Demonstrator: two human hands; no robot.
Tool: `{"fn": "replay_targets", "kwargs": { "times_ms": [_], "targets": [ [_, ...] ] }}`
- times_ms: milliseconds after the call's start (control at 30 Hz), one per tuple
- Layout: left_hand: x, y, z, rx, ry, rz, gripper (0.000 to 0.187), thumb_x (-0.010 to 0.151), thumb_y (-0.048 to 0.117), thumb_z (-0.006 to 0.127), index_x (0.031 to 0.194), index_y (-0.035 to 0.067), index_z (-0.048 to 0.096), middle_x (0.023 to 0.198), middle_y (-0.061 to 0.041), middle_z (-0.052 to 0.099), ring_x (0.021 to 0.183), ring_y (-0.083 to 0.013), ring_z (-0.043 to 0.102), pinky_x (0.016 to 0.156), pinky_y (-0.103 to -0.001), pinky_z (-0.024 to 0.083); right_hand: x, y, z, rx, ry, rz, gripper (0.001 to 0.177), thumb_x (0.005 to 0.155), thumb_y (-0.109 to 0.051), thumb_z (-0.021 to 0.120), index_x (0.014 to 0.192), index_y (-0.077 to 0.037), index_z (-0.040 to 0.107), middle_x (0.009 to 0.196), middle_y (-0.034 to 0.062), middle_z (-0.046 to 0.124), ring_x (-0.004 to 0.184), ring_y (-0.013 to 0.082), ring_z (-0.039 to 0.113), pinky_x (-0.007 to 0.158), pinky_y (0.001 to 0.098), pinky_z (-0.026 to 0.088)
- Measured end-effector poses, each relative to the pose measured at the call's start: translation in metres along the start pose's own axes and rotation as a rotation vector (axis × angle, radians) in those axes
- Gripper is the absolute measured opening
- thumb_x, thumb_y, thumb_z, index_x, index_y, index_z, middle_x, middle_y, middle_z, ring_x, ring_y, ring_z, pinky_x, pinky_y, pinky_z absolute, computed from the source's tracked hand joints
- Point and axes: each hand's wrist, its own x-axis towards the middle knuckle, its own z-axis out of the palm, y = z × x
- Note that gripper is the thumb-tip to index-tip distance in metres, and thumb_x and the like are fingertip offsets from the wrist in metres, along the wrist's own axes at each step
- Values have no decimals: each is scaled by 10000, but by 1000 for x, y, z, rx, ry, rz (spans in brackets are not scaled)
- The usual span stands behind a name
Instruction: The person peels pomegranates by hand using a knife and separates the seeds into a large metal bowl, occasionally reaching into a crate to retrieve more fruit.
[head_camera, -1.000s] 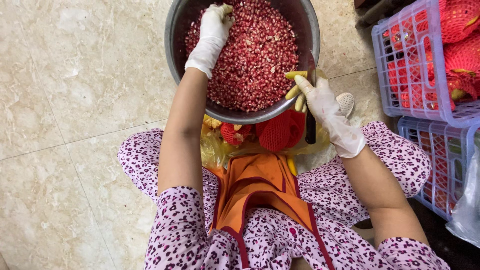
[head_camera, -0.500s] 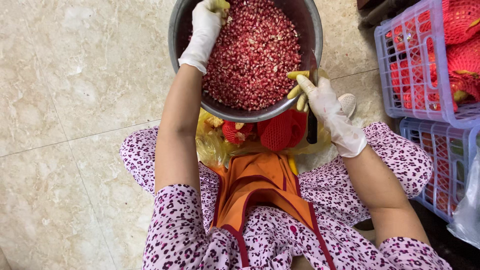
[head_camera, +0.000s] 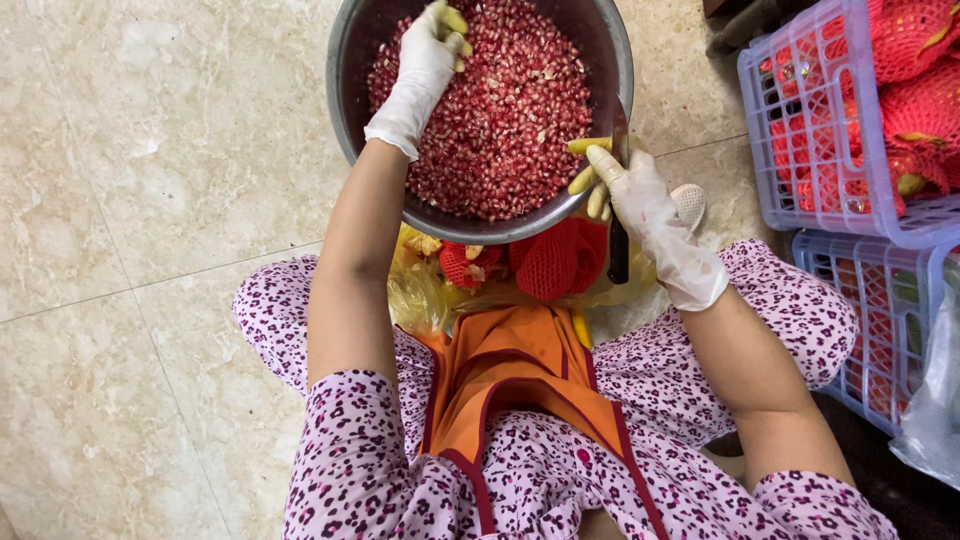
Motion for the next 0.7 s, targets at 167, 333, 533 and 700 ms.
{"fn": "replay_targets", "kwargs": {
  "times_ms": [167,333,533,700],
  "targets": [
    [-9,-9,22,59,-171,187,291,872,-148,619,837,50,830,947,-44,792,890,-137,701,805,-283,619,-3,1,1,11,-12,11,363,1086,-293,487,1308,-63,658,845,68,727,530,82,566,456,220,447],
    [-15,-13,27,789,-315,323,121,726,9,786,801,103,793,825,-57,731,703,-173,652,696,-312,565,-4,-2,-1,3,8,-12,360,1085,-297,495,1299,-53,651,857,75,729,538,87,568,461,229,452],
    [-44,22,10,22,-229,-237,144,964,-23,600,877,60,680,798,-77,725,640,-127,610,569,-262,530,-6,0,-3,-3,4,-35,367,1094,-315,490,1295,-60,661,867,67,731,549,81,572,474,226,459],
    [-55,44,35,230,-249,-60,297,899,-113,539,866,91,753,837,-43,738,659,-88,602,570,-231,510,-6,1,-6,45,-9,-42,358,1082,-300,501,1291,-54,657,851,72,727,530,90,566,454,231,439]
  ]
}}
